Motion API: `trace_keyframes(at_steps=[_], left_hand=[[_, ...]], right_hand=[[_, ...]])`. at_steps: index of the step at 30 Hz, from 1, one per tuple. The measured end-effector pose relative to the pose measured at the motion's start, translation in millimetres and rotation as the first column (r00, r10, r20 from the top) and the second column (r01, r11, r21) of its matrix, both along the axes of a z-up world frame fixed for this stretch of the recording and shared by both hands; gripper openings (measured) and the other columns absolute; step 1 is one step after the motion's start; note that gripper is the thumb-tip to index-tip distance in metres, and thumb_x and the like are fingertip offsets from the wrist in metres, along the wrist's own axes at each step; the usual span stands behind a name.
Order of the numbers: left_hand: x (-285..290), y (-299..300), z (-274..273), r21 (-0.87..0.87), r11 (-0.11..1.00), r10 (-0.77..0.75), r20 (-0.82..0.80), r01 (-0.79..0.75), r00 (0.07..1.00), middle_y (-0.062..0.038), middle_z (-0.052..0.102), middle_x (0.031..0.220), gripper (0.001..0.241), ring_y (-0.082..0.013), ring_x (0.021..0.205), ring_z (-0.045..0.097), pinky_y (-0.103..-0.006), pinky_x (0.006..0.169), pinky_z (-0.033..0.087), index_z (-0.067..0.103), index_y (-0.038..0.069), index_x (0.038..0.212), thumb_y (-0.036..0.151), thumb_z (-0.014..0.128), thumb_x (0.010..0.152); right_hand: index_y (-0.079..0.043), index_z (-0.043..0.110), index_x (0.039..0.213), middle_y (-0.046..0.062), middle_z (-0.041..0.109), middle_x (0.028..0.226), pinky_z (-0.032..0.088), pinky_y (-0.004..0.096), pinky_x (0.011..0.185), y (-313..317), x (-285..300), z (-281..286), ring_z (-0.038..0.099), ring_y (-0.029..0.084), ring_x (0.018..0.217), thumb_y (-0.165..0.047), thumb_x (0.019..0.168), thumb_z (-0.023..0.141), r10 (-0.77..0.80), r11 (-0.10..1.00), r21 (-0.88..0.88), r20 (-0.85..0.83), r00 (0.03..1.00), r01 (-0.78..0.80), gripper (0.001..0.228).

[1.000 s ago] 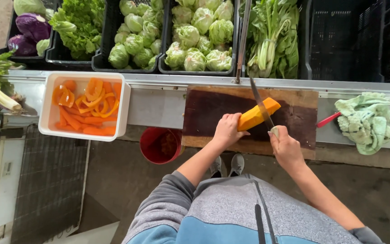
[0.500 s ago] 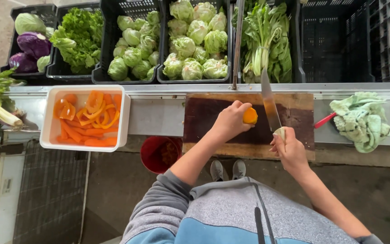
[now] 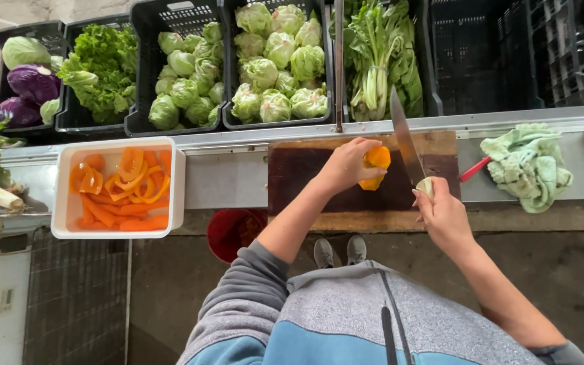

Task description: Chopping yellow and orange bell peppers and squash on a wooden cutting board in a produce preparation area.

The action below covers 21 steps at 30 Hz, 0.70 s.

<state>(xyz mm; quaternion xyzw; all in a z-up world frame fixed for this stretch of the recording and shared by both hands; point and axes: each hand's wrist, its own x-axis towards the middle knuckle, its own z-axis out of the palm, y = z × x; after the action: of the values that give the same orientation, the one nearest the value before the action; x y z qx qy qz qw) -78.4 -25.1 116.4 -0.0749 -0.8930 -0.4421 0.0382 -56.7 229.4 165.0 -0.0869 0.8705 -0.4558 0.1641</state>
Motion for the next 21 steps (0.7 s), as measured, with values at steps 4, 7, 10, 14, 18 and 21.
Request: trace_keyframes(at_steps=[4, 7, 10, 14, 18, 21], left_hand=[[-4.6, 18.1, -11.2, -0.041, 0.999, 0.023, -0.018, -0.024, 1.0, -0.017, 0.066, 0.128, 0.061, -0.0391, 0.109, 0.068, -0.0448, 0.093, 0.057, 0.058, 0.011, 0.133, 0.037, 0.081, 0.083], [-1.9, 21.7, -22.3, 0.028, 0.998, 0.054, 0.09, -0.056, 0.994, -0.019, 0.065, 0.126, 0.073, -0.0415, 0.112, 0.065, -0.0467, 0.093, 0.055, 0.046, 0.009, 0.139, 0.044, 0.08, 0.084], [5.0, 18.5, -25.5, 0.031, 0.994, 0.102, 0.08, -0.105, 0.992, -0.024, 0.064, 0.128, 0.073, -0.0446, 0.109, 0.066, -0.0483, 0.091, 0.056, 0.043, 0.01, 0.142, 0.044, 0.08, 0.088], [12.8, 12.9, -18.4, 0.139, 0.981, 0.117, 0.119, -0.133, 0.986, -0.022, 0.072, 0.111, 0.077, -0.0425, 0.103, 0.072, -0.0461, 0.086, 0.059, 0.041, 0.009, 0.143, 0.046, 0.078, 0.086], [26.1, 30.2, -5.8, 0.018, 0.997, 0.068, 0.209, -0.073, 0.975, -0.025, 0.07, 0.113, 0.086, -0.046, 0.103, 0.067, -0.0479, 0.087, 0.056, 0.037, 0.006, 0.147, 0.045, 0.081, 0.084], [26.5, 31.0, -24.1, 0.028, 0.996, 0.085, 0.155, -0.09, 0.984, -0.026, 0.067, 0.123, 0.083, -0.0469, 0.109, 0.065, -0.0485, 0.088, 0.054, 0.04, 0.005, 0.142, 0.037, 0.085, 0.081]], right_hand=[[-0.003, 0.052, 0.118, 0.008, 0.069, 0.076, 0.055, 0.034, 0.055, -0.7, -5.3, 6.4, 0.069, 0.019, 0.059, -0.022, 0.102, 0.059, -0.014, 1.0, 0.005, 0.006, 1.0, 0.014, 0.026], [-0.004, 0.052, 0.118, 0.008, 0.068, 0.076, 0.055, 0.034, 0.054, 2.0, -4.0, 6.6, 0.068, 0.018, 0.058, -0.023, 0.102, 0.059, -0.038, 0.999, 0.009, 0.018, 0.999, 0.038, 0.026], [-0.005, 0.053, 0.118, 0.008, 0.067, 0.073, 0.053, 0.035, 0.053, 7.8, 2.1, 0.3, 0.067, 0.019, 0.057, -0.024, 0.102, 0.06, -0.048, 0.999, 0.022, 0.036, 0.998, 0.047, 0.026], [-0.006, 0.054, 0.116, 0.008, 0.067, 0.072, 0.054, 0.035, 0.054, 5.6, 0.1, -5.0, 0.067, 0.019, 0.057, -0.025, 0.102, 0.06, -0.001, 1.0, -0.001, 0.033, 0.999, 0.001, 0.024], [-0.007, 0.055, 0.116, 0.01, 0.069, 0.073, 0.053, 0.04, 0.056, 1.5, -1.4, 12.6, 0.069, 0.025, 0.06, -0.025, 0.101, 0.058, 0.069, 0.993, 0.101, -0.017, 0.997, -0.066, 0.023], [-0.007, 0.053, 0.118, 0.016, 0.07, 0.073, 0.054, 0.047, 0.062, -1.9, -11.5, 17.4, 0.072, 0.036, 0.066, -0.028, 0.102, 0.057, 0.148, 0.963, 0.225, 0.006, 0.989, -0.145, 0.026]])
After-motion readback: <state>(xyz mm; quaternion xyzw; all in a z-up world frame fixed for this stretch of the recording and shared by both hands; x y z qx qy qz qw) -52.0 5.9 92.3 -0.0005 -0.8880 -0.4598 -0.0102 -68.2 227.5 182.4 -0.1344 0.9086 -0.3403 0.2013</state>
